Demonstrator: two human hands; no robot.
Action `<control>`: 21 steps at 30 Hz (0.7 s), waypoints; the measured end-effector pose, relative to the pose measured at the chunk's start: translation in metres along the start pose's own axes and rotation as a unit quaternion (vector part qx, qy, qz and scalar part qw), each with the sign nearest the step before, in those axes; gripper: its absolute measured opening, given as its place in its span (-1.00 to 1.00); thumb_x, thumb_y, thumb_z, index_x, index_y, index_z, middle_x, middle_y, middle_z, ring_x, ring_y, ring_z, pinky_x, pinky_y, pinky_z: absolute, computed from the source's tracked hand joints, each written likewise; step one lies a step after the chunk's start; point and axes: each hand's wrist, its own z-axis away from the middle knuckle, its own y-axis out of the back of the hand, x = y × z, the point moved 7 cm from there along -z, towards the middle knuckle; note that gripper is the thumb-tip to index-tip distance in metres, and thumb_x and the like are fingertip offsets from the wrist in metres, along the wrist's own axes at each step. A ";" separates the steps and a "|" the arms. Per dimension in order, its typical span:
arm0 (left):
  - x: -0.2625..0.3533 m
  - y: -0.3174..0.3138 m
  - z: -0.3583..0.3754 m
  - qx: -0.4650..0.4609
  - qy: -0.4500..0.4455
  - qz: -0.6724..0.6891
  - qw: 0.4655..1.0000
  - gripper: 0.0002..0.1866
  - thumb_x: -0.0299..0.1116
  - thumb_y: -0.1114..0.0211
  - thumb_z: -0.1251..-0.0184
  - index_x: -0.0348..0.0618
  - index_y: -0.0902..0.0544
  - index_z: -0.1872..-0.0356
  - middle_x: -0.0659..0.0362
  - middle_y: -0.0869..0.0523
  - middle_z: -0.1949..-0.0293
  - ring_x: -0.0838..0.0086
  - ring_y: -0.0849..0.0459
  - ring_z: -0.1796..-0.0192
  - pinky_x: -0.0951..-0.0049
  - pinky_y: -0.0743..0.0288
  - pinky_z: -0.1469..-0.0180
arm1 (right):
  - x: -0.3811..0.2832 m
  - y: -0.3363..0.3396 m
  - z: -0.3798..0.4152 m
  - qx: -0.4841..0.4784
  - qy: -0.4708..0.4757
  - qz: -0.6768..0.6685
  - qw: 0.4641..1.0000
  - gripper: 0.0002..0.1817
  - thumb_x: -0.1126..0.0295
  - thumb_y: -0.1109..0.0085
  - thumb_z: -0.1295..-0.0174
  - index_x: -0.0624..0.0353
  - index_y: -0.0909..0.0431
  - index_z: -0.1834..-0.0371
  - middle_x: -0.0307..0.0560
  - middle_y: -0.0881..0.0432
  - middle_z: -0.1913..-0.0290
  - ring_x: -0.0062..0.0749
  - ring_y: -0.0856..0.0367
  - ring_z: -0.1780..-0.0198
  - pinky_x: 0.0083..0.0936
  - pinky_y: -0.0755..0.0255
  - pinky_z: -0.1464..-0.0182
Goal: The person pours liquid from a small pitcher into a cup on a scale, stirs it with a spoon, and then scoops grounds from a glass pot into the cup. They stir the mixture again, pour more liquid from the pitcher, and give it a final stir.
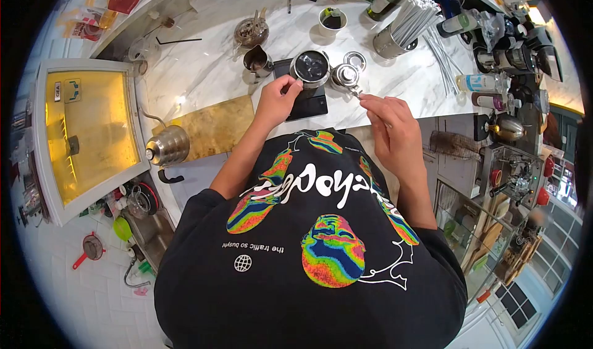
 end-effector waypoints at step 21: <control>-0.005 -0.003 -0.002 0.059 -0.023 0.058 0.996 -0.70 -0.23 -0.36 -0.49 -0.27 -0.69 0.37 0.29 -0.61 0.55 0.67 -0.47 0.44 0.48 -0.35 0.36 | 0.004 -0.001 -0.005 -0.010 -0.010 -0.009 1.000 -0.70 0.61 -0.26 -0.30 0.17 -0.63 -0.09 -0.03 -0.77 -0.10 -0.05 -0.71 -0.05 -0.20 -0.47 -0.15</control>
